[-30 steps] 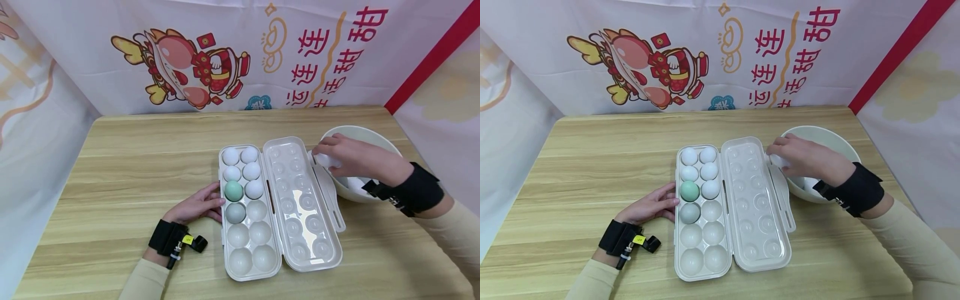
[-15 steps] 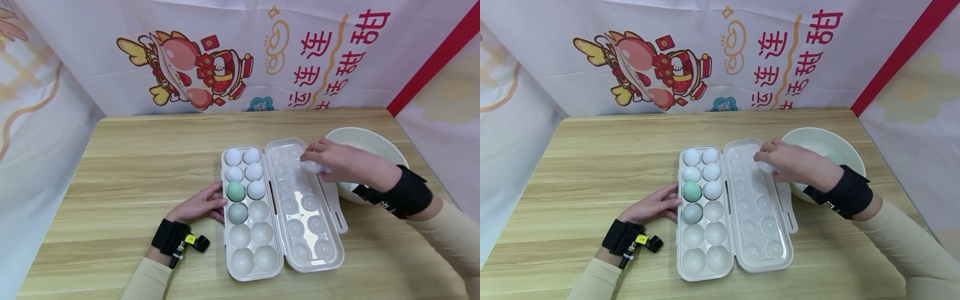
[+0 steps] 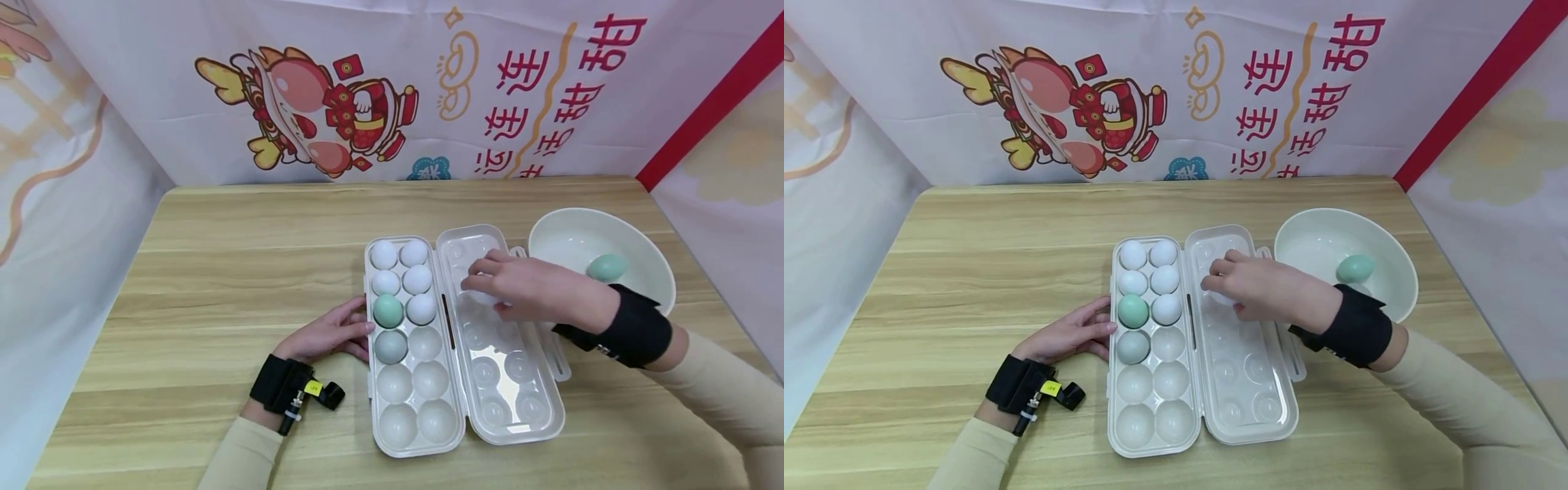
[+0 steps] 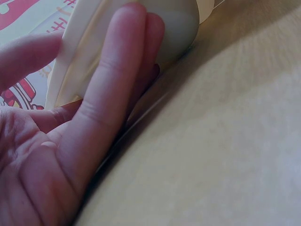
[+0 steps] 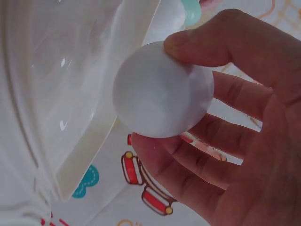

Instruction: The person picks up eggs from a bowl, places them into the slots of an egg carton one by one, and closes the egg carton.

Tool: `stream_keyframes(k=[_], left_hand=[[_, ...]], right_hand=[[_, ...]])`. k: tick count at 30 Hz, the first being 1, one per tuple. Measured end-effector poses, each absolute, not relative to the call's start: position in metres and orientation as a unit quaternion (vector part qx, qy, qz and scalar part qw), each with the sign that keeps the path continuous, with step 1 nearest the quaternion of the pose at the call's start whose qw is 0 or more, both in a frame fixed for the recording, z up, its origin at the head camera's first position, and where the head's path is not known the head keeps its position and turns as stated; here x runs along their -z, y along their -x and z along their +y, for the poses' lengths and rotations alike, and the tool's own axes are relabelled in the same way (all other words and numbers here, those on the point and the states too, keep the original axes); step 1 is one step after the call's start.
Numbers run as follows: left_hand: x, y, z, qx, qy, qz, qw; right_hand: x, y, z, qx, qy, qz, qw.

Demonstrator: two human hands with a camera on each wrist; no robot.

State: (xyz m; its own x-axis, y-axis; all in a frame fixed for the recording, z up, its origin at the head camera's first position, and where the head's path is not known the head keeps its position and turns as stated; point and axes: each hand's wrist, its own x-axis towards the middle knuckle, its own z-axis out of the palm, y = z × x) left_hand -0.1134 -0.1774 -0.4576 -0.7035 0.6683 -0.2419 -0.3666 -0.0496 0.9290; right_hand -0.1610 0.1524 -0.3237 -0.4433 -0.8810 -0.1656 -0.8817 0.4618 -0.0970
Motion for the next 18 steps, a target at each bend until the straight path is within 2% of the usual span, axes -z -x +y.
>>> stream_keyframes(k=[11, 18], left_hand=[[0.456, 0.113, -0.177, -0.715, -0.127, 0.583, 0.366], [0.457, 0.114, -0.177, -0.715, -0.13, 0.581, 0.367]], right_hand=[[0.326, 0.156, 0.133, 0.014, 0.511, 0.85, 0.124], [0.332, 0.153, 0.12, 0.015, 0.558, 0.823, 0.108]])
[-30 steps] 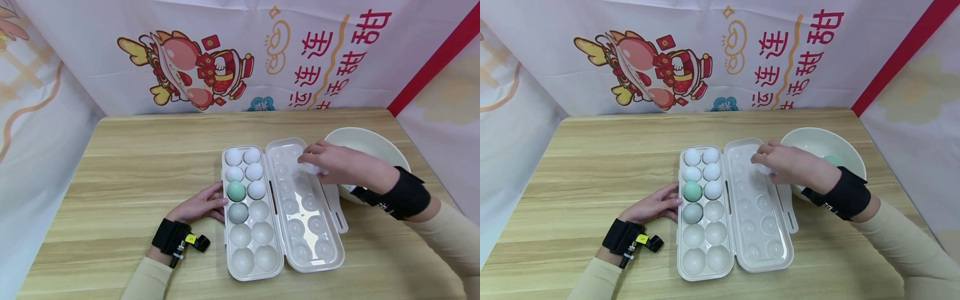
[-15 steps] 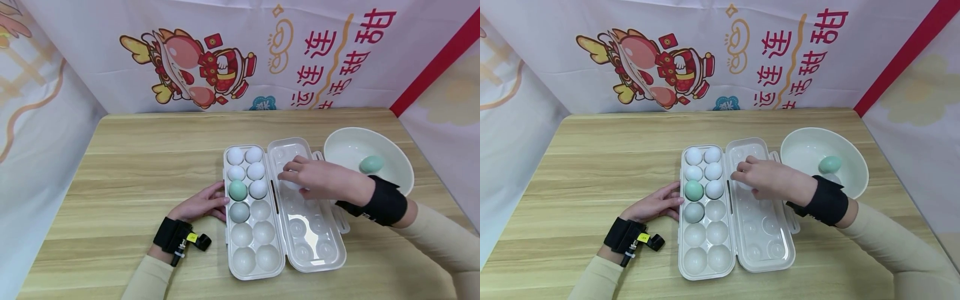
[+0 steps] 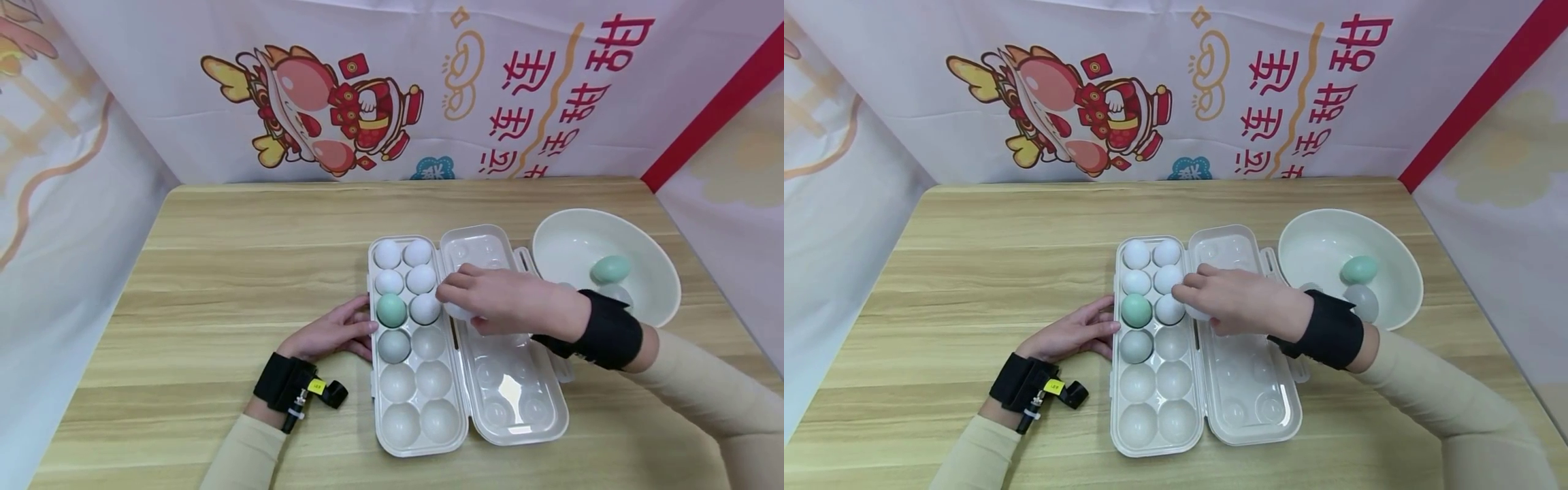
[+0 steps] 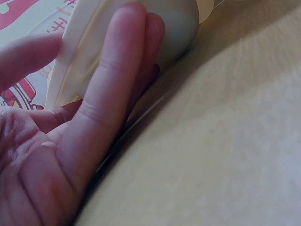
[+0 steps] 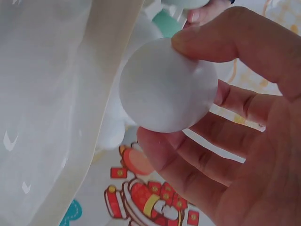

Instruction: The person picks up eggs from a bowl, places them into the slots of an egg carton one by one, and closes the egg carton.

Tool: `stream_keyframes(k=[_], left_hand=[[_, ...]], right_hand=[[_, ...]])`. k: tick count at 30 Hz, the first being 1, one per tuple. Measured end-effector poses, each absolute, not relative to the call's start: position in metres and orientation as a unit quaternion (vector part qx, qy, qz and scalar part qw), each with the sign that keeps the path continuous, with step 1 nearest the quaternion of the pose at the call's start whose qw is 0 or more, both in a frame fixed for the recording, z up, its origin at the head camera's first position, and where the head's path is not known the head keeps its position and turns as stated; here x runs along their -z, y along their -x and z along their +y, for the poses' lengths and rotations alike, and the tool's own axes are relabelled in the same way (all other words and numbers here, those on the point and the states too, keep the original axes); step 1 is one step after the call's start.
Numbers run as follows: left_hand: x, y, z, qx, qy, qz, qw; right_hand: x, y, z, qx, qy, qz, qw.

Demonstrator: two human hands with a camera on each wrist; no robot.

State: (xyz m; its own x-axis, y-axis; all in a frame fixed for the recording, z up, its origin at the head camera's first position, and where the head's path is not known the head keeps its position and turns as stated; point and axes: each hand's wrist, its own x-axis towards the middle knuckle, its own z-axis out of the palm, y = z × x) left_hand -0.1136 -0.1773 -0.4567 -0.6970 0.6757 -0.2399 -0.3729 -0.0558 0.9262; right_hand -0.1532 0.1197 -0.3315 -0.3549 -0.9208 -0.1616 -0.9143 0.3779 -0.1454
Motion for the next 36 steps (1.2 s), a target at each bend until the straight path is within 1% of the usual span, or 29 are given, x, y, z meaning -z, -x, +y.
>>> stream_keyframes(k=[5, 8, 20, 24, 31, 36], left_hand=[[0.457, 0.114, -0.178, -0.715, -0.131, 0.581, 0.366], [0.457, 0.114, -0.177, -0.715, -0.131, 0.581, 0.367], [0.457, 0.114, -0.177, -0.714, -0.127, 0.581, 0.37], [0.456, 0.114, -0.178, -0.712, -0.126, 0.583, 0.37], [0.456, 0.114, -0.178, -0.711, -0.125, 0.585, 0.37], [0.456, 0.114, -0.178, -0.711, -0.124, 0.585, 0.369]], right_hand=[[0.335, 0.146, 0.11, 0.013, 0.58, 0.806, 0.118], [0.337, 0.142, 0.104, 0.018, 0.59, 0.799, 0.113], [0.351, 0.128, 0.089, -0.026, 0.647, 0.761, 0.039], [0.356, 0.126, 0.085, -0.033, 0.655, 0.754, 0.036], [0.364, 0.124, 0.081, -0.047, 0.664, 0.746, 0.012], [0.366, 0.124, 0.078, -0.052, 0.665, 0.745, 0.013]])
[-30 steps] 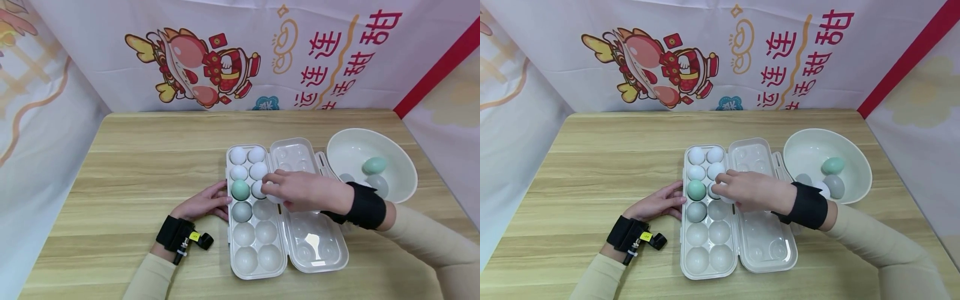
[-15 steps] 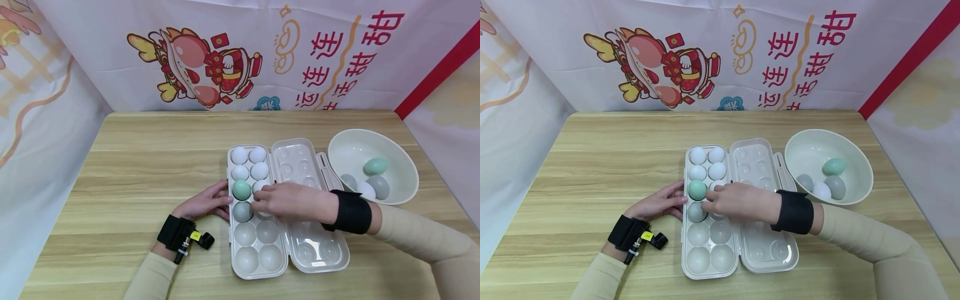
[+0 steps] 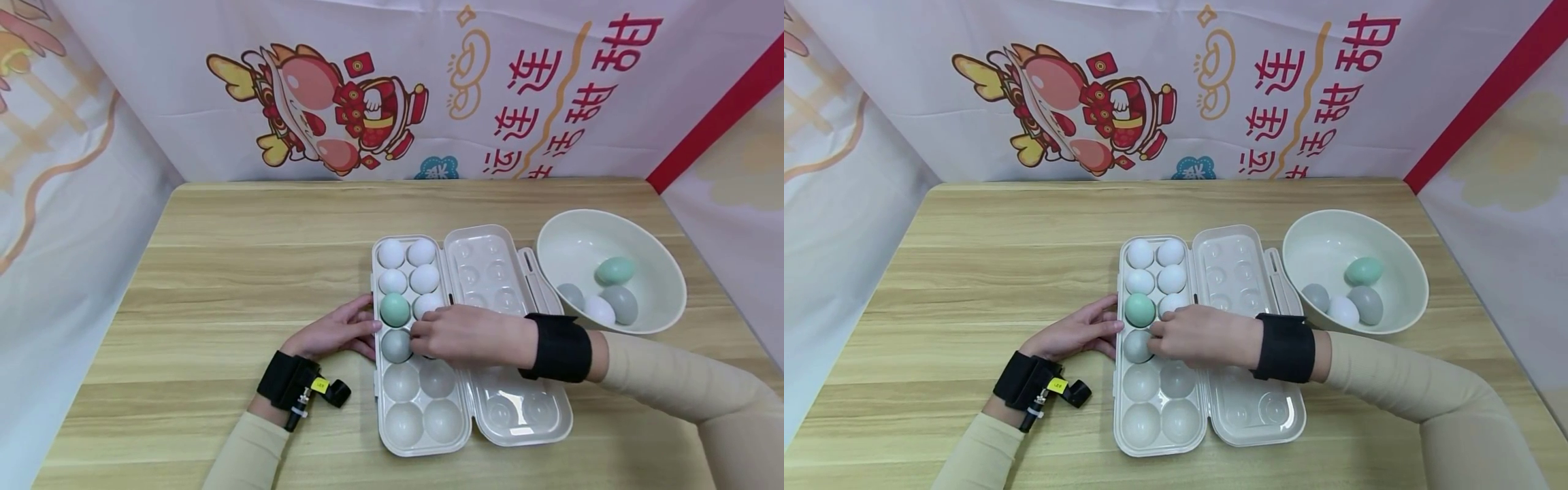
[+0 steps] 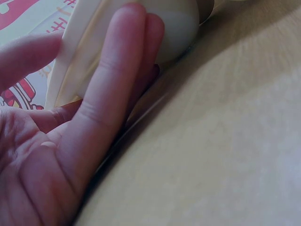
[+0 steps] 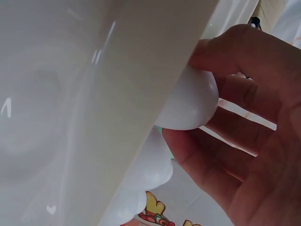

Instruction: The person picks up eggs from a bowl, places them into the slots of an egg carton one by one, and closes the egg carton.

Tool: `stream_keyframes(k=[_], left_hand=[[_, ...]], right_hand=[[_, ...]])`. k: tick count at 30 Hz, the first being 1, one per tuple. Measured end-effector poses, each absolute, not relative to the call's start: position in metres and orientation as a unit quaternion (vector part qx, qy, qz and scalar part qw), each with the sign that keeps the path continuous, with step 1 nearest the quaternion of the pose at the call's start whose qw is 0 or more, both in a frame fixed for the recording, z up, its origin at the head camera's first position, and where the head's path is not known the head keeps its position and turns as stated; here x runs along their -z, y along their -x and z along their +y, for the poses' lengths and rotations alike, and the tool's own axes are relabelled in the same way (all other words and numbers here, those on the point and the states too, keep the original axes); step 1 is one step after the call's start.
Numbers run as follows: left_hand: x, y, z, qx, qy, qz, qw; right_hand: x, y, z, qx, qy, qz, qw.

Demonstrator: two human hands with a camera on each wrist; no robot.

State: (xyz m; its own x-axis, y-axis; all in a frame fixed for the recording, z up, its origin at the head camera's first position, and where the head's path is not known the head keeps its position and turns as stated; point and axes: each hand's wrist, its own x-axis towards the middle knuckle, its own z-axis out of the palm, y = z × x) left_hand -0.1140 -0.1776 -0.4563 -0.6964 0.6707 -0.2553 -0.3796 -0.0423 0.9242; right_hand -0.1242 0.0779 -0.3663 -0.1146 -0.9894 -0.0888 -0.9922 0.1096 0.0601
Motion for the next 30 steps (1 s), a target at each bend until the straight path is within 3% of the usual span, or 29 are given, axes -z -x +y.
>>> stream_keyframes(k=[30], left_hand=[[0.457, 0.114, -0.176, -0.712, -0.119, 0.585, 0.371]], right_hand=[[0.355, 0.136, 0.096, -0.027, 0.643, 0.765, 0.013]])
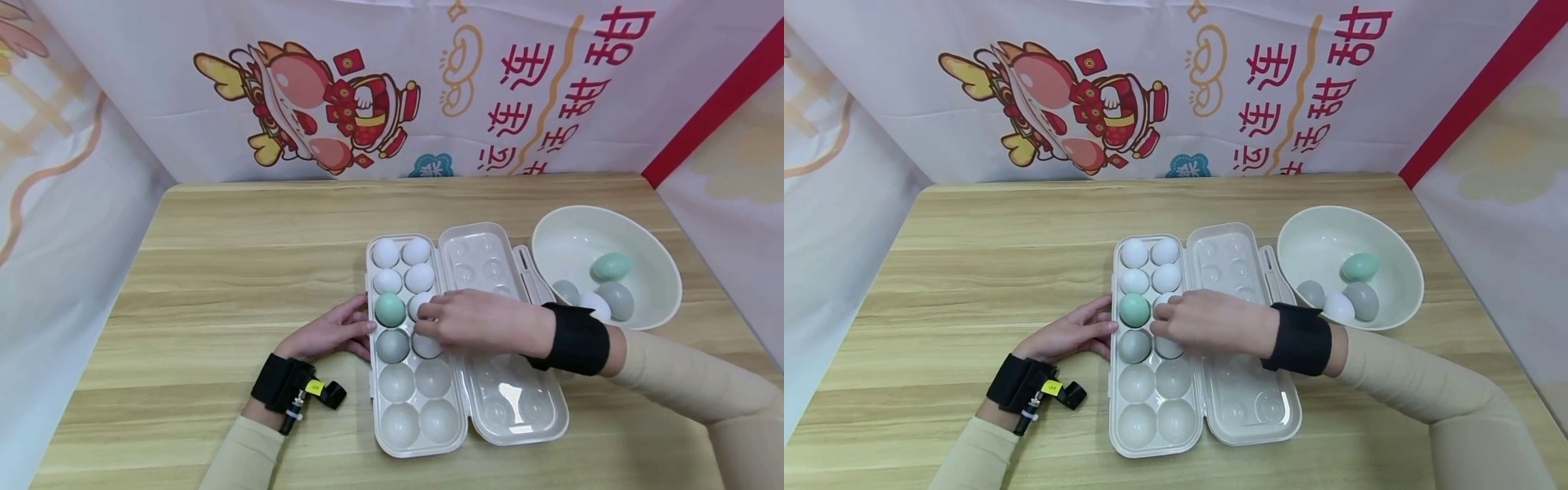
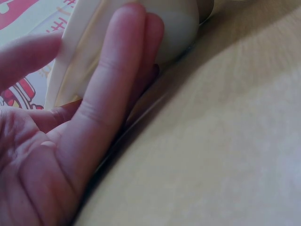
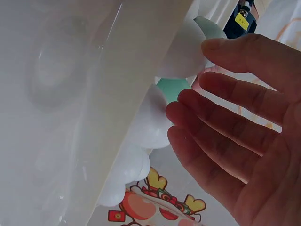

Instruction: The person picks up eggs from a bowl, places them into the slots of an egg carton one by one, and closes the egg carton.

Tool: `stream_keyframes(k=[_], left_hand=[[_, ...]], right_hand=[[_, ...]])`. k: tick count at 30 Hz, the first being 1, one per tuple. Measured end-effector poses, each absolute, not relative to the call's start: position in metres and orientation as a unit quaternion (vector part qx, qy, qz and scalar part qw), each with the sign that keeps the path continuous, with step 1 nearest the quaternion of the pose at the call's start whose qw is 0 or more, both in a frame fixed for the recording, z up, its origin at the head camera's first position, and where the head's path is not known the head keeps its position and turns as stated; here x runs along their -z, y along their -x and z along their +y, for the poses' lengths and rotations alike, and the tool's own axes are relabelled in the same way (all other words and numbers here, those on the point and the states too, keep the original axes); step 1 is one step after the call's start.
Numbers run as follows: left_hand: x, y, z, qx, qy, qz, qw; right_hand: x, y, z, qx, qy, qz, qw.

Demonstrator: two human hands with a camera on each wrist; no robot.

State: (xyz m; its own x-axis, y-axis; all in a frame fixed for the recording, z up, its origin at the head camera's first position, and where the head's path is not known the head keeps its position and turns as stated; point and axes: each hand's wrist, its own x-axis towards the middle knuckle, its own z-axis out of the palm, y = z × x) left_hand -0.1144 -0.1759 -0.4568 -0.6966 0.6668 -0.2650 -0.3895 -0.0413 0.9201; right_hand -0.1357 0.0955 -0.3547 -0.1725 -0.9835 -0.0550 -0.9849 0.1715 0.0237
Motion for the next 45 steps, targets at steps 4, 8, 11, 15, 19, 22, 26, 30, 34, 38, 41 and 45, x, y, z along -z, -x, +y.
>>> stream_keyframes(k=[4, 8, 11, 15, 19, 22, 26, 30, 34, 38, 41, 45], left_hand=[[0.457, 0.114, -0.176, -0.711, -0.122, 0.586, 0.369], [0.457, 0.114, -0.177, -0.712, -0.125, 0.586, 0.367], [0.458, 0.114, -0.177, -0.713, -0.125, 0.586, 0.366], [0.458, 0.114, -0.176, -0.714, -0.127, 0.584, 0.365], [0.457, 0.114, -0.176, -0.714, -0.126, 0.585, 0.363], [0.457, 0.114, -0.176, -0.714, -0.126, 0.586, 0.362], [0.457, 0.114, -0.176, -0.713, -0.125, 0.587, 0.362], [0.458, 0.114, -0.176, -0.713, -0.126, 0.587, 0.363], [0.458, 0.115, -0.176, -0.712, -0.127, 0.588, 0.362], [0.458, 0.115, -0.176, -0.711, -0.128, 0.589, 0.362], [0.458, 0.115, -0.175, -0.711, -0.128, 0.589, 0.362], [0.459, 0.115, -0.175, -0.71, -0.129, 0.59, 0.362]], right_hand=[[0.351, 0.138, 0.102, -0.01, 0.631, 0.775, 0.016], [0.348, 0.141, 0.11, 0.008, 0.618, 0.786, 0.011], [0.346, 0.145, 0.117, 0.015, 0.609, 0.793, 0.012], [0.341, 0.149, 0.124, 0.005, 0.6, 0.8, 0.009], [0.334, 0.152, 0.132, -0.013, 0.588, 0.809, 0.005], [0.33, 0.155, 0.138, -0.02, 0.574, 0.819, 0.01], [0.326, 0.158, 0.147, -0.026, 0.564, 0.826, 0.003], [0.323, 0.162, 0.158, -0.016, 0.545, 0.839, 0.003], [0.319, 0.168, 0.168, -0.019, 0.515, 0.857, 0.007], [0.314, 0.171, 0.177, -0.029, 0.495, 0.868, 0.003], [0.312, 0.173, 0.184, -0.028, 0.492, 0.87, -0.009], [0.311, 0.177, 0.193, -0.012, 0.486, 0.874, -0.018]])
